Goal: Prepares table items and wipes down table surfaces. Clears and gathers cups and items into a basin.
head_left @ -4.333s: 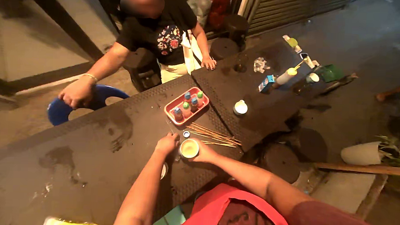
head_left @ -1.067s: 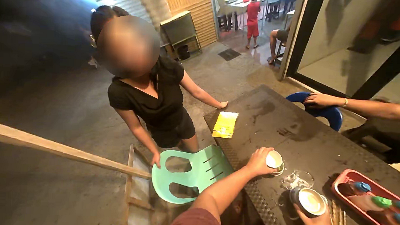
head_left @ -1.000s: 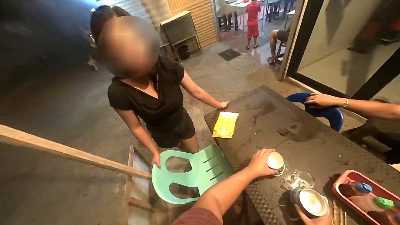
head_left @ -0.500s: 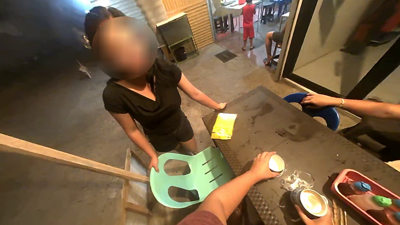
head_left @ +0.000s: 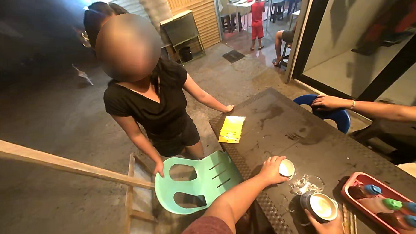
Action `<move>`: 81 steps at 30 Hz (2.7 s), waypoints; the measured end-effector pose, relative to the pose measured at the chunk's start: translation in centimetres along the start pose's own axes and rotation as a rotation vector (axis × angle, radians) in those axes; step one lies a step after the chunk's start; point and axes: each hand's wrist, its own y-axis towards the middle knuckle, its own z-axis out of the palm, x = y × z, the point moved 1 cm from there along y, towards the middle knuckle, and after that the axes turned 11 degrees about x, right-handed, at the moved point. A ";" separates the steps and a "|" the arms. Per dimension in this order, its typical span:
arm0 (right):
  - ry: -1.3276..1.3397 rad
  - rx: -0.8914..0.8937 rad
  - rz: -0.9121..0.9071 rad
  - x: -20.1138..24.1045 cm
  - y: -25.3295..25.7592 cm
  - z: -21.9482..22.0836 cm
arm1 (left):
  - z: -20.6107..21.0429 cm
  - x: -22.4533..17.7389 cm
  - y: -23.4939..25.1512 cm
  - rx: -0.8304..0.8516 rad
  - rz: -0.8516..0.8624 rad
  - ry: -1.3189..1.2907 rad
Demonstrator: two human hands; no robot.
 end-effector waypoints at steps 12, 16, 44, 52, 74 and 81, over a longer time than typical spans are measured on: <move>-0.028 -0.007 0.009 -0.7 0.0 -0.2 | -0.4 0.0 -0.5 -0.012 -0.019 -0.049; -0.066 -0.022 0.009 0.4 0.1 -0.1 | -0.2 1.4 -1.1 -0.093 -0.019 -0.132; 0.154 -0.130 0.091 -0.7 -0.6 1.8 | 5.1 2.3 1.6 -0.351 0.091 -0.542; 0.130 -0.103 0.140 -1.1 -0.6 1.7 | 5.3 3.0 1.8 -0.305 0.111 -0.480; -0.230 0.074 0.667 -3.5 -6.6 -5.6 | 7.1 6.6 -7.8 -0.104 0.173 -0.365; -0.199 0.084 0.728 -3.2 -3.9 -5.5 | 8.2 -9.9 -13.4 0.512 -0.102 -0.280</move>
